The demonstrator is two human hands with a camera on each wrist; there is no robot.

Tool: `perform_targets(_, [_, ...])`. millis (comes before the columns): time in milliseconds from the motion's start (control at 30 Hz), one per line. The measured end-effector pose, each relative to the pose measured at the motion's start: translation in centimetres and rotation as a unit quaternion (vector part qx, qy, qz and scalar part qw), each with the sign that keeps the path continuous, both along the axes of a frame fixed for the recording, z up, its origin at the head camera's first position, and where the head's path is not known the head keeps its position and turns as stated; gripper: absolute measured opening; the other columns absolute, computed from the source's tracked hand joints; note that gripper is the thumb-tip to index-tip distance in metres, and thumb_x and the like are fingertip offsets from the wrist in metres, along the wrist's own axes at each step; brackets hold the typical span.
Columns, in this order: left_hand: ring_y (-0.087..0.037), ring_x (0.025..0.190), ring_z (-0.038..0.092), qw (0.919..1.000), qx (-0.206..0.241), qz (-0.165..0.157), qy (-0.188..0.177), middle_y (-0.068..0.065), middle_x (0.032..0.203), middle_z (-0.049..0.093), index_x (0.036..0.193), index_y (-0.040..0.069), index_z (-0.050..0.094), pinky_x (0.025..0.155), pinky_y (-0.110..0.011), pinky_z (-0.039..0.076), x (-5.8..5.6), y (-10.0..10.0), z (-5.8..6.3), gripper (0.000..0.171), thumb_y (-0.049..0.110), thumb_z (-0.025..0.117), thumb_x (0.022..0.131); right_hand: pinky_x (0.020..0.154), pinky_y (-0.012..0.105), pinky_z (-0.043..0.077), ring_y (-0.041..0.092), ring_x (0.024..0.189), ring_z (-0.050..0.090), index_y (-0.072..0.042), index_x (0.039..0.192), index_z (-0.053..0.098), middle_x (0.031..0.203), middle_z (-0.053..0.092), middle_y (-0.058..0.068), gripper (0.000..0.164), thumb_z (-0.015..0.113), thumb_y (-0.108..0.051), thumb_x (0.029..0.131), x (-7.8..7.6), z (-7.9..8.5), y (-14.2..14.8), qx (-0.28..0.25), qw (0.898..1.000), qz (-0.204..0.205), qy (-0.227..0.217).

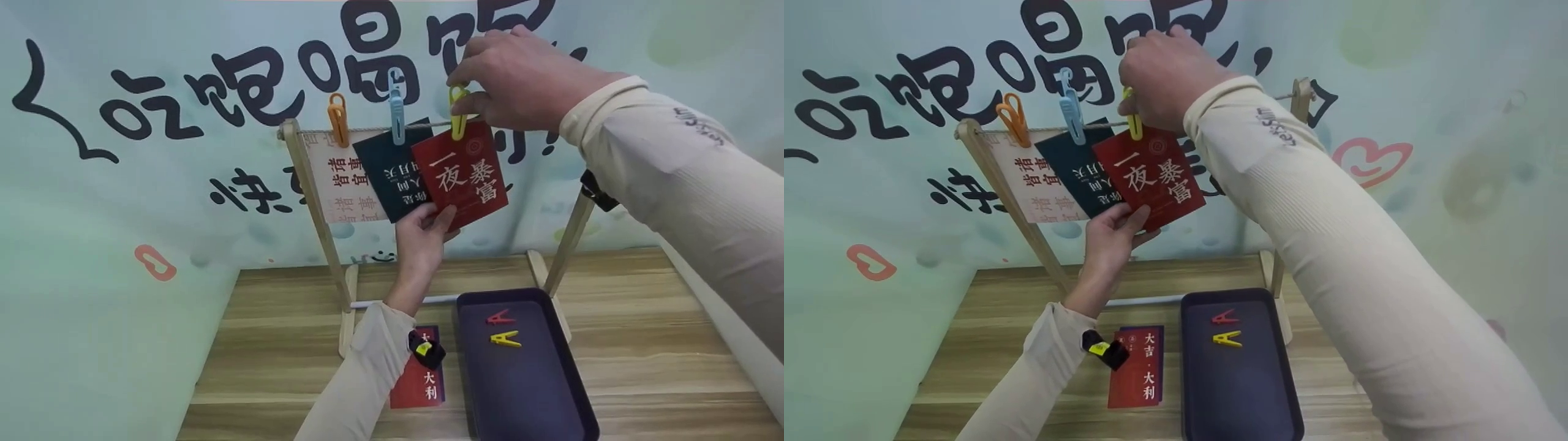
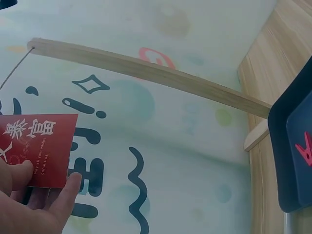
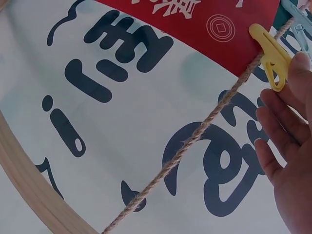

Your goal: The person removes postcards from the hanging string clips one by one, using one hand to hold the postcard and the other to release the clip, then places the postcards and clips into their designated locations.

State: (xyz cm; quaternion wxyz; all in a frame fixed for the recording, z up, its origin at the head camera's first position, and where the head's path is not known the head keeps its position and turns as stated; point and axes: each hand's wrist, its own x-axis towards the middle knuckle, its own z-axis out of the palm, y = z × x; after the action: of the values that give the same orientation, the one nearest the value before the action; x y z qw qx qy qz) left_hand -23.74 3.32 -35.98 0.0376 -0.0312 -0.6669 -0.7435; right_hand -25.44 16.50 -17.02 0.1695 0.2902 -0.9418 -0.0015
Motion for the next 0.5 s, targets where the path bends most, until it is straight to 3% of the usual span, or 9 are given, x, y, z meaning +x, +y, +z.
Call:
perform_targets(200, [-0.017, 0.09, 0.067, 0.9999, -0.008, -0.01, -0.005, -0.013, 0.102, 0.068, 0.103, 0.002, 0.065, 0.073, -0.028, 0.057, 0.28, -0.11, 0.02, 0.023, 0.018, 0.063, 0.086, 0.093, 0.051, 0.04, 0.034, 0.1, 0.051, -0.001, 0.111, 0.064, 0.108, 0.062, 0.019, 0.032, 0.064, -0.02, 0.086, 0.11, -0.06, -0.24, -0.019, 1.0, -0.013, -0.016])
perform_targets(367, [-0.017, 0.09, 0.067, 0.9997, -0.013, -0.018, -0.007, -0.012, 0.101, 0.068, 0.102, 0.004, 0.065, 0.072, -0.028, 0.057, 0.49, -0.28, 0.21, 0.021, 0.017, 0.063, 0.086, 0.082, 0.047, 0.053, 0.032, 0.089, 0.058, 0.0, 0.103, 0.066, 0.101, 0.065, 0.018, 0.025, 0.064, -0.016, 0.085, 0.24, 0.02, -0.16, -0.04, 0.999, 0.003, -0.004])
perform_targets(500, [-0.016, 0.09, 0.067, 0.9997, -0.01, -0.021, -0.011, -0.012, 0.101, 0.068, 0.102, 0.003, 0.065, 0.072, -0.028, 0.057, 0.62, -0.29, 0.27, 0.021, 0.016, 0.063, 0.086, 0.079, 0.046, 0.055, 0.032, 0.087, 0.061, 0.001, 0.101, 0.067, 0.098, 0.066, 0.018, 0.021, 0.063, -0.014, 0.086, 0.38, -0.04, -0.08, -0.063, 0.998, 0.017, 0.0])
